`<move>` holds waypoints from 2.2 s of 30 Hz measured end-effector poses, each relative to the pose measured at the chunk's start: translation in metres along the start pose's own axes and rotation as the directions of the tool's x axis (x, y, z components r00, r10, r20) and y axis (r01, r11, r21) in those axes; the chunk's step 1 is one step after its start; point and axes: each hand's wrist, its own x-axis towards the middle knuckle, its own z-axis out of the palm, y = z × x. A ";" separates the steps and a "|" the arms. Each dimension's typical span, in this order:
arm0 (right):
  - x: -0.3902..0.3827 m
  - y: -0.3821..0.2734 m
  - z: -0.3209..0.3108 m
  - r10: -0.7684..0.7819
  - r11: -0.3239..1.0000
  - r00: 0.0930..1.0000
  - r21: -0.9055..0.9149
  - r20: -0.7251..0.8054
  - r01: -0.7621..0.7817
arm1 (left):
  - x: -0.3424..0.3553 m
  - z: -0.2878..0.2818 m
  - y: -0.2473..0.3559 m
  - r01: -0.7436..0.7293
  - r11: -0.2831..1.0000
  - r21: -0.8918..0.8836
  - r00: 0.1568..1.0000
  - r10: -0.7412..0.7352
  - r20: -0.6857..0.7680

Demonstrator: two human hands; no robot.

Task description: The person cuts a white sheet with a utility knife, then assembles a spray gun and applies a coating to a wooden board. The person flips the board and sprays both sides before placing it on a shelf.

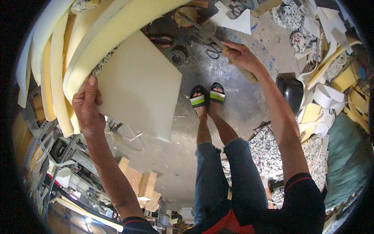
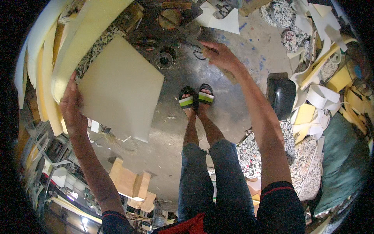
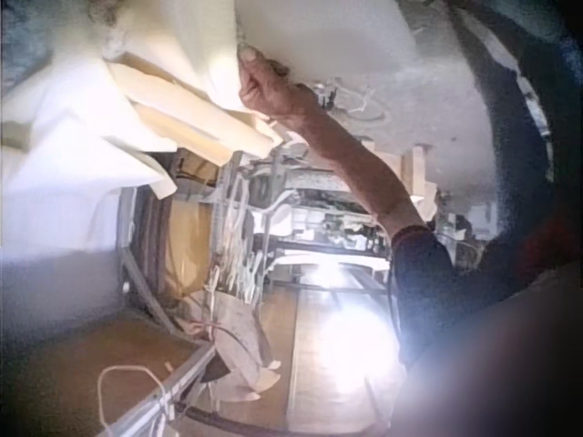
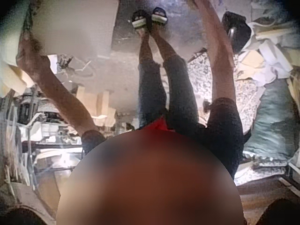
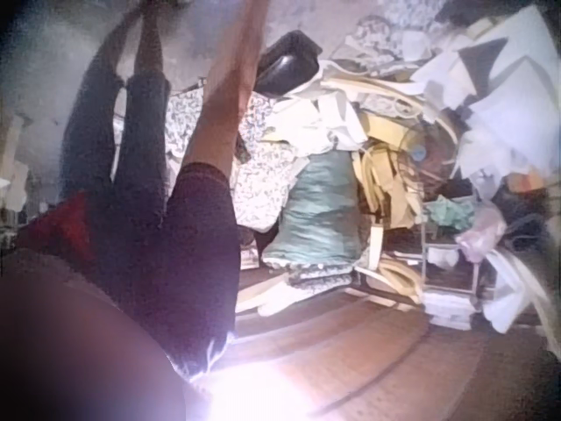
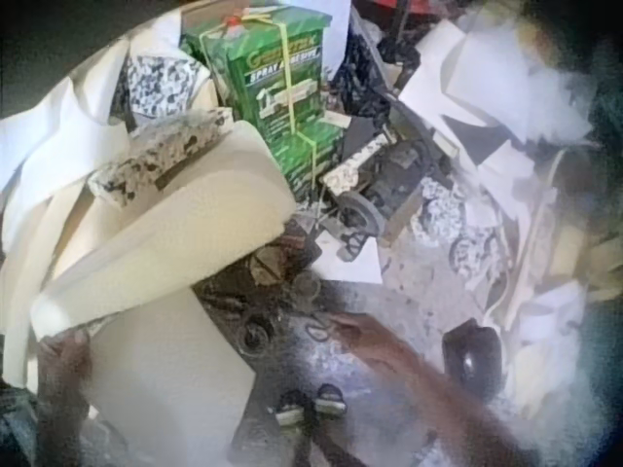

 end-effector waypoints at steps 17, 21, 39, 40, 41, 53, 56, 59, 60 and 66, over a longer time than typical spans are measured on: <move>-0.005 0.043 0.058 0.071 0.973 0.972 0.231 -0.225 -0.018 | 0.007 0.022 -0.047 -0.078 0.978 0.192 0.993 0.094 -0.075; -0.086 0.016 0.029 0.208 0.965 0.943 0.210 -0.260 -0.155 | 0.021 0.033 -0.081 -0.111 0.986 0.127 0.992 0.118 -0.049; -0.417 0.149 -0.192 0.484 0.842 0.563 0.532 -0.669 -0.092 | -0.121 0.413 0.292 -0.610 0.781 -0.134 0.322 0.399 0.859; -0.426 0.158 -0.207 0.460 0.861 0.600 0.495 -0.655 -0.119 | -0.113 0.457 0.324 -0.732 0.642 -0.226 0.210 0.529 0.822; -0.422 0.170 -0.228 0.491 0.850 0.572 0.504 -0.657 -0.150 | -0.105 0.502 0.354 -0.785 0.581 -0.216 0.220 0.588 0.778; -0.469 0.258 -0.377 0.614 0.789 0.415 0.529 -0.671 -0.312 | 0.064 0.726 0.540 -0.679 0.734 -0.025 0.693 0.652 0.307; -0.466 0.263 -0.381 0.652 0.758 0.414 0.535 -0.635 -0.373 | 0.076 0.719 0.514 0.071 0.986 -0.154 0.954 -0.022 0.300; -0.463 0.260 -0.383 0.493 0.870 0.439 0.415 -0.751 -0.267 | 0.053 0.743 0.480 0.124 0.966 -0.225 0.827 0.024 0.561; -0.462 0.257 -0.385 0.417 0.909 0.451 0.359 -0.789 -0.212 | 0.045 0.756 0.481 0.067 0.953 -0.295 0.764 0.142 0.630; -0.467 0.234 -0.405 0.583 0.812 0.551 0.454 -0.598 -0.366 | 0.052 0.864 0.561 -0.060 0.724 -0.687 0.323 0.666 0.673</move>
